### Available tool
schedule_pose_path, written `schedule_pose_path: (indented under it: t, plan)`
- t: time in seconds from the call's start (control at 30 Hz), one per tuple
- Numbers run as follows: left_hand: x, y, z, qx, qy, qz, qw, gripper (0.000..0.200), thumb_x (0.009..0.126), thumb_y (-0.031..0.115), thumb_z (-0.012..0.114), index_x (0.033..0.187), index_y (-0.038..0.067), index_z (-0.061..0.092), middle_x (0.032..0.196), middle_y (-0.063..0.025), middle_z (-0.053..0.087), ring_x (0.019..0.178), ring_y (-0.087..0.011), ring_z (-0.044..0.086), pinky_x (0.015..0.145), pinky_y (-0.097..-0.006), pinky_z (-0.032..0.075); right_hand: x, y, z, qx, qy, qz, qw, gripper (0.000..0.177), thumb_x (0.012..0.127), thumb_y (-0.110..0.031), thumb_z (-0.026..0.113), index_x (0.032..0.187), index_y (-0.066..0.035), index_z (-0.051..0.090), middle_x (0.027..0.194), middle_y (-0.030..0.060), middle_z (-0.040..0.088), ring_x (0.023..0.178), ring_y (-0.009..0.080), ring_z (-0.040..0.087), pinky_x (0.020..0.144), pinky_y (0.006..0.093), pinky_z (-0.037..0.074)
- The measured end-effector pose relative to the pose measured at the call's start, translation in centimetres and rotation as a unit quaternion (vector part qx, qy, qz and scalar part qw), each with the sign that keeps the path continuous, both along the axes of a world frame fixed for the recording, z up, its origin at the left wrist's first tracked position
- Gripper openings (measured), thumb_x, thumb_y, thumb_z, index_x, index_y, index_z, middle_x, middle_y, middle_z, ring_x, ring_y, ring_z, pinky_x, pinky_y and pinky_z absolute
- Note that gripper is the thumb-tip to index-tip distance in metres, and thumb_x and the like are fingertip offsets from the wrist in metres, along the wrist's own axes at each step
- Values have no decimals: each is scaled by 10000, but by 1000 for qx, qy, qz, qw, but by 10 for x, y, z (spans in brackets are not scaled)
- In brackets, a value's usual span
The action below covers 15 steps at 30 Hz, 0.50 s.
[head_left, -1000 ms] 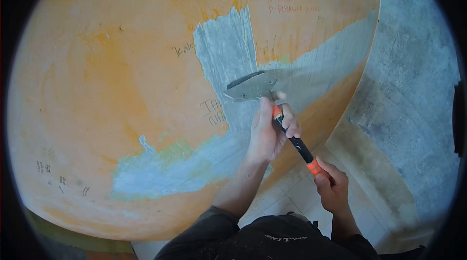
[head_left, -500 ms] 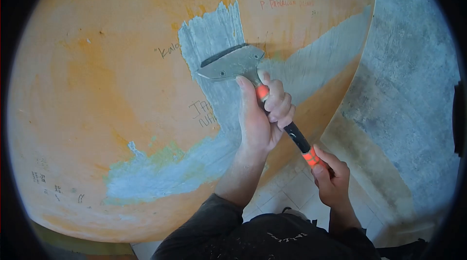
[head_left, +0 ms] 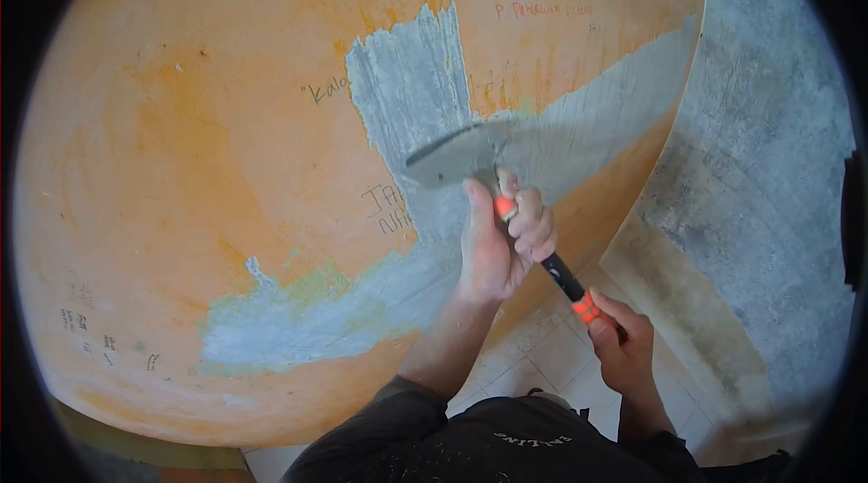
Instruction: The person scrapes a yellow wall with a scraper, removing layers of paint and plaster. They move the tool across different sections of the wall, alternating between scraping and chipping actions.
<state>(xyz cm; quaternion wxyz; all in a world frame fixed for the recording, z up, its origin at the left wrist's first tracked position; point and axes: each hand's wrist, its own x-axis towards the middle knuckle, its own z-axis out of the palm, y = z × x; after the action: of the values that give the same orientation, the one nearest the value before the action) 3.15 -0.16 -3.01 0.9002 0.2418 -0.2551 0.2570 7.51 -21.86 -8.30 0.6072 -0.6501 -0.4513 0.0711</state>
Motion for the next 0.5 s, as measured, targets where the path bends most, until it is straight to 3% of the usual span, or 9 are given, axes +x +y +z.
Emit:
schedule_pose_path:
  t: [0.1, 0.5]
  plan:
    - [-1, -1, 23, -4, 11, 8, 1000, 460, 1001, 592, 261, 958, 169, 438, 647, 46, 337, 501, -68, 303, 451, -224, 286, -3, 4, 21, -7, 68, -10, 998, 355, 925, -89, 596, 1272, -13, 606, 651, -11, 569, 539, 31, 436, 498, 210, 330]
    - [3, -10, 8, -35, 64, 28, 997, 474, 999, 599, 246, 953, 169, 439, 637, 46, 316, 495, -73, 294, 449, -233, 279, 4, -9, 5, -11, 17, -20, 1000, 332, 924, -99, 610, 1245, -11, 622, 740, 37, 644, 573, 39, 443, 523, 216, 349]
